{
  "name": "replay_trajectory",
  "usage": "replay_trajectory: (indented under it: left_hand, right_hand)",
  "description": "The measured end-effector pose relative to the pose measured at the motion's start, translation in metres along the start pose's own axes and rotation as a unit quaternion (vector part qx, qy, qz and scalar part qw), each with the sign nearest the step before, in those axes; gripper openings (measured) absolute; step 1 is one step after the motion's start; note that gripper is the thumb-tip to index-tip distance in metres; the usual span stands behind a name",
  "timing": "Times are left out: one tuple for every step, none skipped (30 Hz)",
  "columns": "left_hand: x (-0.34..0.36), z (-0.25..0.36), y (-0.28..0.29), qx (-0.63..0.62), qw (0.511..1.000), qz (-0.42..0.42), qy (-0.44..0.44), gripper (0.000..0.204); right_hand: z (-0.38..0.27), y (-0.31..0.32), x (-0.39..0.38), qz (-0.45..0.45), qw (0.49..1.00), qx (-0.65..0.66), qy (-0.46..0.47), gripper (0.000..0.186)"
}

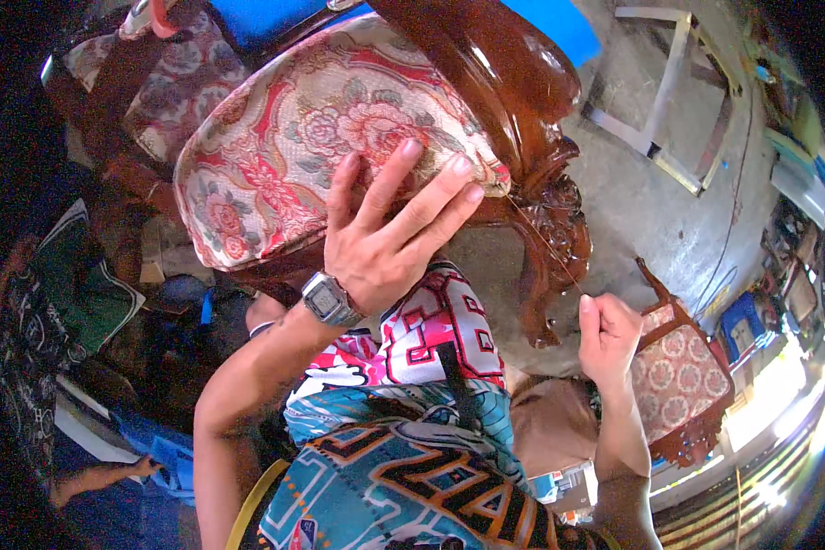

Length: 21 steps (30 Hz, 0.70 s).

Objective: The person uses a needle and thread to sew the edge of floral upholstery fabric onto the wooden frame of a chair, pulling the thread tight after each stitch.

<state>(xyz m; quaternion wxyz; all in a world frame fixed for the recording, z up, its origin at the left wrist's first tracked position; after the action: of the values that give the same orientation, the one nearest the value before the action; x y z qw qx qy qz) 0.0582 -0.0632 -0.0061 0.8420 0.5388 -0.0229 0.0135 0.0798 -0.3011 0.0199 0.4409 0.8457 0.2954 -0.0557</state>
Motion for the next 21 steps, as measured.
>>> replay_trajectory:
  left_hand:
    - [-0.001,-0.002,0.002,0.003,1.000,0.003,0.003,0.053]
    - [-0.001,-0.014,0.003,-0.017,0.998,-0.013,0.057,0.062]
    - [0.000,-0.027,0.004,-0.038,0.993,-0.028,0.112,0.073]
    - [0.004,-0.042,0.010,-0.056,0.984,-0.029,0.166,0.094]
    - [0.003,-0.043,0.007,-0.058,0.985,-0.037,0.161,0.096]
    - [0.002,-0.044,0.004,-0.060,0.985,-0.045,0.156,0.099]
    - [0.001,-0.041,0.003,-0.045,0.987,-0.050,0.147,0.099]
    - [0.002,-0.036,0.002,-0.031,0.988,-0.056,0.139,0.098]
    - [0.001,-0.033,0.000,-0.031,0.988,-0.071,0.133,0.098]
    - [0.005,-0.030,0.000,-0.046,0.985,-0.085,0.141,0.085]
    - [0.006,-0.026,-0.002,-0.034,0.986,-0.093,0.135,0.077]
    - [0.007,-0.022,-0.005,-0.022,0.986,-0.100,0.130,0.070]
    - [0.005,-0.015,-0.006,0.001,0.989,-0.089,0.114,0.061]
    - [0.002,-0.017,-0.009,0.001,0.989,-0.086,0.118,0.061]
    - [-0.001,-0.012,-0.009,0.017,0.995,-0.062,0.082,0.061]
    - [0.000,-0.005,-0.005,0.031,0.998,-0.039,0.044,0.060]
    - [0.003,-0.005,0.000,0.018,0.998,-0.026,0.049,0.065]
    - [0.003,-0.006,0.006,0.017,0.998,-0.024,0.051,0.065]
    - [0.005,-0.009,0.006,-0.046,0.996,-0.045,0.061,0.063]
    - [0.007,-0.012,0.008,-0.108,0.989,-0.066,0.070,0.061]
    - [0.009,-0.019,0.019,-0.139,0.987,-0.052,0.067,0.056]
  right_hand:
    - [0.000,-0.001,-0.001,0.000,1.000,0.001,0.005,0.024]
    - [-0.001,-0.001,-0.003,0.002,1.000,0.008,0.010,0.024]
    - [-0.001,-0.001,-0.004,0.004,1.000,0.016,0.015,0.025]
    - [-0.002,-0.001,-0.004,0.004,1.000,0.013,0.021,0.025]
    - [0.000,-0.002,-0.003,0.007,1.000,0.014,0.016,0.025]
    - [0.002,-0.003,-0.003,0.009,1.000,0.015,0.010,0.024]
    - [0.004,-0.006,-0.001,0.010,1.000,0.022,0.009,0.024]
    - [0.003,-0.008,-0.001,0.008,1.000,0.025,0.018,0.024]
    - [0.003,-0.009,-0.003,0.001,1.000,0.017,0.013,0.024]
    - [0.004,-0.009,-0.005,-0.006,1.000,0.005,0.008,0.025]
    - [0.004,-0.008,-0.006,-0.004,1.000,0.002,0.015,0.024]
    - [0.004,-0.008,-0.004,-0.005,1.000,0.000,0.023,0.024]
    - [0.005,-0.007,-0.007,-0.006,1.000,0.002,0.016,0.023]
    - [0.007,-0.007,-0.007,-0.006,1.000,0.004,0.009,0.023]
    - [0.009,-0.008,-0.006,-0.008,1.000,0.002,0.013,0.023]
    - [0.014,-0.008,-0.005,0.000,1.000,0.001,0.004,0.022]
    - [0.016,-0.006,-0.004,0.008,1.000,0.001,-0.004,0.022]
    - [0.013,-0.003,-0.004,0.008,1.000,-0.002,-0.001,0.022]
    - [0.012,0.000,-0.002,0.007,1.000,-0.020,0.008,0.022]
    - [0.010,0.004,0.000,0.006,0.999,-0.038,0.016,0.022]
    - [0.014,0.006,-0.003,0.007,0.999,-0.038,0.016,0.022]
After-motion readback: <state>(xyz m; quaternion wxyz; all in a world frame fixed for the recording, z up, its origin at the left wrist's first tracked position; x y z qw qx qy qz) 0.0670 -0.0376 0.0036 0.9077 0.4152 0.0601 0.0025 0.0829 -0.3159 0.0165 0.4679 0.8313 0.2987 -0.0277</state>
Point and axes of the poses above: each hand's wrist, its own x-axis towards the middle knuckle, its own y-axis out of the back of the hand, z = x × y, the point moved 10 cm from there along x, towards the middle knuckle, and after that the axes turned 12 degrees about y, right-handed, at the moved point
